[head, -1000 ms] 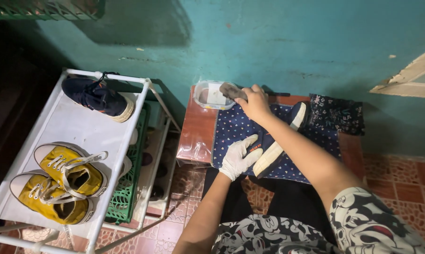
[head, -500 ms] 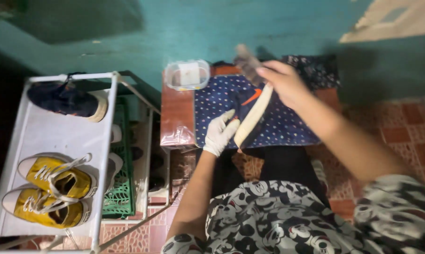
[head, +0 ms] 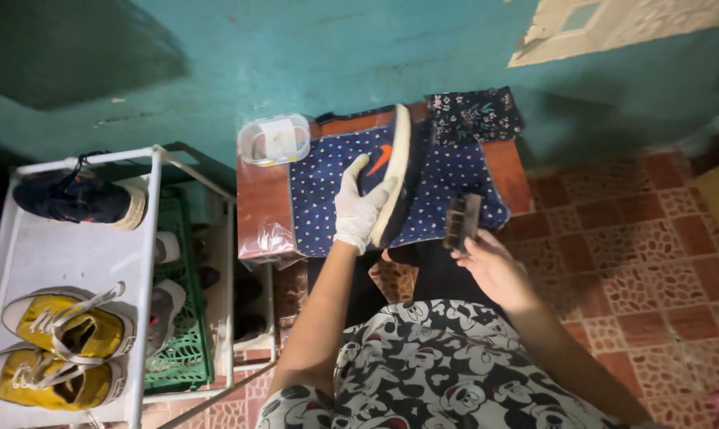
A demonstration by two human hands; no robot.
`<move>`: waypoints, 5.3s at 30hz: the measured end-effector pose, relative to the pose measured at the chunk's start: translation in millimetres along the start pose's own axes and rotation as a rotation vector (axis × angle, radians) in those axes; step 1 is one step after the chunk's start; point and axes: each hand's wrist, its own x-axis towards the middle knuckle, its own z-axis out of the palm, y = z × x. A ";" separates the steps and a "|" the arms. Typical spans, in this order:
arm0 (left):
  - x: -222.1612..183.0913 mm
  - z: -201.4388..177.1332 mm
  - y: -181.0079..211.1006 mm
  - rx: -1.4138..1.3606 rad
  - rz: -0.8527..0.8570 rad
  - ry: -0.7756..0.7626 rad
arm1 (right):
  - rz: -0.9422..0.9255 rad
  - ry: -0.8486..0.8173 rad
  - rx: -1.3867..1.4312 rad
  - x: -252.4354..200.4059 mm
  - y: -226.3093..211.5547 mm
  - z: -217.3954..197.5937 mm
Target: Cleaning and preparing the sole of a sneaker for repair using a brush and a scraping tool.
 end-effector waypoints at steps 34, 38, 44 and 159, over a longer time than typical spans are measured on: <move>29.0 18.0 -37.0 -0.122 -0.053 0.253 | -0.525 -0.012 -1.059 15.5 62.1 75.4; 21.1 18.0 -30.0 -0.151 -0.058 0.247 | -0.330 0.036 -1.033 21.7 63.8 66.9; 22.6 19.6 -33.6 -0.153 -0.034 0.270 | -0.451 0.033 -0.952 11.1 79.4 67.8; -2.1 -22.2 -29.9 0.687 0.557 -0.346 | -1.269 -0.157 -1.311 42.5 26.8 11.2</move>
